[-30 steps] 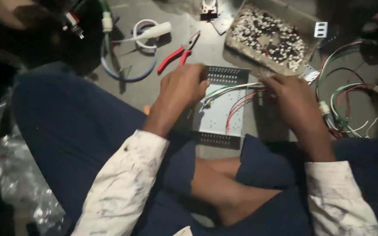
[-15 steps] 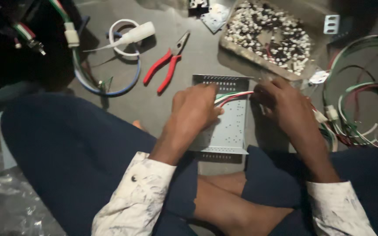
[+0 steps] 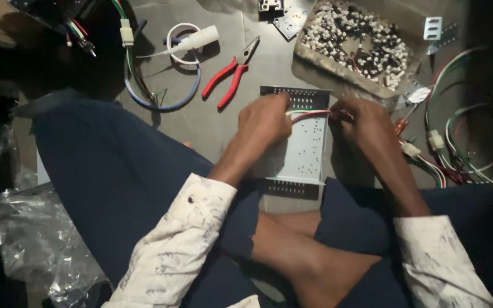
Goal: The person sits on the floor assembling an electrical component, likely a power strip, by connecting wires to terminals inside a metal casing. They use a screwdriver to tighten connections and pliers to strip or adjust wires, handling multiple colored wires and electrical parts.
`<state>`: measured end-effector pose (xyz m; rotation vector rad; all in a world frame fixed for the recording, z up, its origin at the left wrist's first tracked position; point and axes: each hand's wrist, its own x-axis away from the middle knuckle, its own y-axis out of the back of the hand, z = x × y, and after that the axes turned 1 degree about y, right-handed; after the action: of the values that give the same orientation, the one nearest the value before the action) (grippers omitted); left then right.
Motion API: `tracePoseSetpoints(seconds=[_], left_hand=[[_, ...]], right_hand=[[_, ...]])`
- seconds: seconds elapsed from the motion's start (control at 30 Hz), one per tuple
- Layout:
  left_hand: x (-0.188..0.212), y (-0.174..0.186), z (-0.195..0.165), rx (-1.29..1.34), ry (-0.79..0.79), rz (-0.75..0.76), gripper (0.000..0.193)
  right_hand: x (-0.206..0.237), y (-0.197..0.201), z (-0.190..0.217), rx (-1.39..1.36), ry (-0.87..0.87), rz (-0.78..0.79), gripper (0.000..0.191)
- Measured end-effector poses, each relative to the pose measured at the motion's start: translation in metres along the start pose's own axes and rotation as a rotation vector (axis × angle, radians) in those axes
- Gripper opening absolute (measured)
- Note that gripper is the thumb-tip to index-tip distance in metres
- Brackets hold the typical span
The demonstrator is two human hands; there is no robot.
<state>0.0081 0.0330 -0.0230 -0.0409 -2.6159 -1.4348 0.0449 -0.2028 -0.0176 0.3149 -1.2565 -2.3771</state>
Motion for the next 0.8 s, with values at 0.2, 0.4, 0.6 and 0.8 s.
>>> tracePoseSetpoints(seconds=[0.2,0.4,0.6,0.8], left_hand=[[-0.003,0.014,0.008,0.224,0.176,0.184,0.034],[-0.020,0.008,0.005,0.234,0.249,0.196,0.032],[-0.025,0.010,0.015,0.391,0.223,0.276,0.030],[-0.016,0.016,0.020,0.714,0.326,0.327,0.030]], right_hand=[[-0.006,-0.012,-0.004,-0.100,-0.143,-0.050,0.030],[-0.013,-0.022,-0.019,-0.214,-0.203,-0.012,0.030],[-0.012,-0.023,-0.032,-0.276,-0.357,0.045,0.027],[-0.005,-0.019,-0.023,-0.329,-0.171,0.020,0.025]])
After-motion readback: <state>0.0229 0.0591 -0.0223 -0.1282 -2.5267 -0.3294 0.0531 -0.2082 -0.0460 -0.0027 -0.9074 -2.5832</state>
